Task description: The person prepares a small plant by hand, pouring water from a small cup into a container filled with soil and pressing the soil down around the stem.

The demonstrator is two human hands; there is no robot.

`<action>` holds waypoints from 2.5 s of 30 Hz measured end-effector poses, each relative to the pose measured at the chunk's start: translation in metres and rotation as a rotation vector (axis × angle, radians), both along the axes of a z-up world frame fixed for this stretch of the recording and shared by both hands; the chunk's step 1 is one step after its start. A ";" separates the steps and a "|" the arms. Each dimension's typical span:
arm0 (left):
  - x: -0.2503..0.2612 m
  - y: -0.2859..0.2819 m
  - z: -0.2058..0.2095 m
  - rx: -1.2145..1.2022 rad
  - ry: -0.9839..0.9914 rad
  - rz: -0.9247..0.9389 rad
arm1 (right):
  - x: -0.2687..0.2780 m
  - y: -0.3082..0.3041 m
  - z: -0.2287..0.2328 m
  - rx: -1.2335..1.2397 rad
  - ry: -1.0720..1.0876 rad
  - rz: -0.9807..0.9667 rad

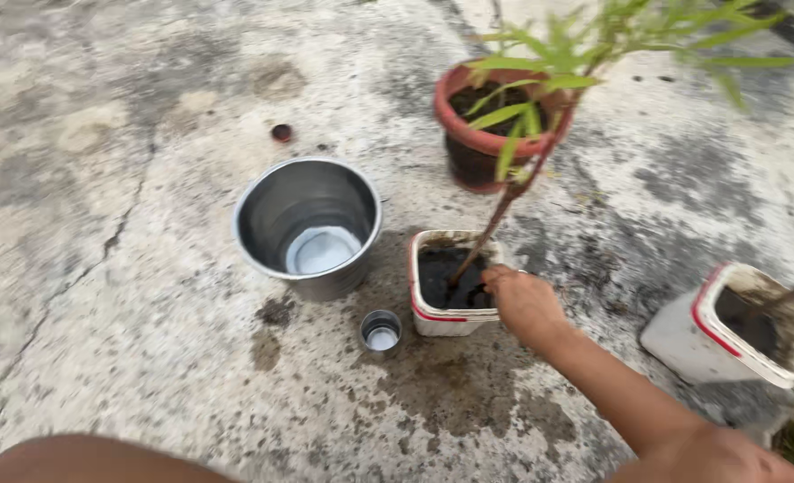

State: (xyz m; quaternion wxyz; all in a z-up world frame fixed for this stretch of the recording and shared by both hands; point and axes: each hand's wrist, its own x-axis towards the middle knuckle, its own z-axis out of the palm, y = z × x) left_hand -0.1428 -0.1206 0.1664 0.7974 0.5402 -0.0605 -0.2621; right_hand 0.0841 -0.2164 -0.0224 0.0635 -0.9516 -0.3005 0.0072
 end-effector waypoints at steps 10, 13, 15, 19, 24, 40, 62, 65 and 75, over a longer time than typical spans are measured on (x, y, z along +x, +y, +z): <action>0.185 0.110 -0.186 1.082 -0.531 0.947 | 0.011 -0.003 -0.006 -0.109 -0.100 0.036; 0.219 0.110 -0.242 1.172 -0.387 0.793 | 0.020 0.005 -0.023 -0.115 -0.092 0.061; 0.232 0.104 -0.266 1.100 -0.328 0.728 | 0.028 0.011 -0.033 -0.155 -0.056 0.049; 0.237 0.093 -0.280 0.997 -0.304 0.808 | 0.041 0.020 -0.045 -0.252 -0.053 0.024; 0.230 0.088 -0.265 1.070 -0.218 0.852 | 0.021 0.016 -0.032 -0.182 -0.055 0.060; 0.237 0.090 -0.283 1.020 -0.135 0.785 | 0.039 0.001 0.029 -0.122 -0.144 0.073; 0.232 0.087 -0.260 0.983 -0.056 0.865 | 0.055 0.014 -0.029 -0.180 0.111 -0.010; 0.232 0.087 -0.256 0.993 -0.087 0.883 | 0.045 0.003 0.014 -0.016 -0.004 0.070; 0.233 0.086 -0.259 0.970 -0.113 0.881 | 0.079 -0.001 0.005 -0.016 0.041 0.206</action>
